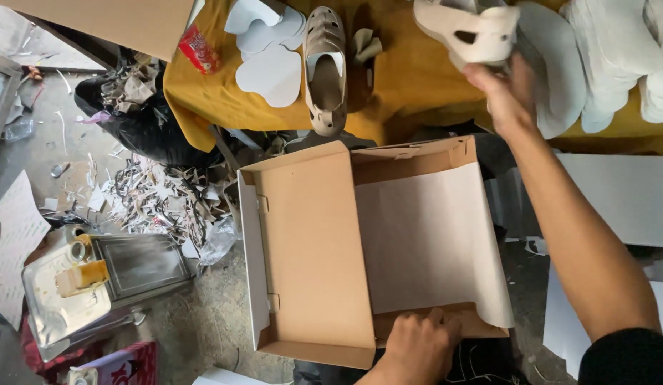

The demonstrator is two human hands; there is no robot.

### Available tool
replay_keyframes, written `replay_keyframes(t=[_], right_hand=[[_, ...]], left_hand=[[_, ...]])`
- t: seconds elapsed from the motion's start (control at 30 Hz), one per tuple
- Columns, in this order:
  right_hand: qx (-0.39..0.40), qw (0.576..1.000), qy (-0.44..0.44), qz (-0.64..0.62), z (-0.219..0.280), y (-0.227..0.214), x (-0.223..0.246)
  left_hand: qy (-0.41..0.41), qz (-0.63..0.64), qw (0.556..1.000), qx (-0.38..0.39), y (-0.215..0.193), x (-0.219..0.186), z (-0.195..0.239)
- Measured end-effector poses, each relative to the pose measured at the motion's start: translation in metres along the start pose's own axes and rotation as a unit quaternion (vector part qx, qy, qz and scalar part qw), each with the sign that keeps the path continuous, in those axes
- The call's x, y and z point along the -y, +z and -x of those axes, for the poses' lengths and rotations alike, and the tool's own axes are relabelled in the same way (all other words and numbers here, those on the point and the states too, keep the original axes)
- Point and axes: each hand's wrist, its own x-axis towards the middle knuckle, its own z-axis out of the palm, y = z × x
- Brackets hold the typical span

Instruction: Inspecting shoes, wrapping them in protective paper, and placing them into cardboard boxes for shipment.

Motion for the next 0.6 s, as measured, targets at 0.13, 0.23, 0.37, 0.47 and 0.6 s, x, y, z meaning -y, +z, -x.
replay_keyframes(t=[0.13, 0.23, 0.37, 0.47, 0.6], right_hand=[[-0.018, 0.912, 0.049, -0.406, 0.012, -0.036, -0.029], [-0.068, 0.846, 0.048, -0.527, 0.068, -0.053, 0.022], [-0.131, 0.765, 0.110, -0.620, 0.120, -0.064, 0.061], [-0.099, 0.796, 0.089, -0.590, 0.133, -0.076, 0.057], [-0.063, 0.709, 0.090, -0.697, 0.133, -0.090, 0.062]], left_hand=[[-0.007, 0.034, 0.998, 0.048, -0.001, 0.004, -0.003], [0.003, 0.102, 0.994, 0.046, -0.001, 0.008, -0.004], [-0.045, 0.185, 0.975, 0.112, -0.028, 0.002, -0.012], [-0.030, 0.163, 0.976, 0.143, -0.036, 0.003, -0.012], [-0.075, 0.101, 0.979, 0.163, -0.014, 0.000, -0.015]])
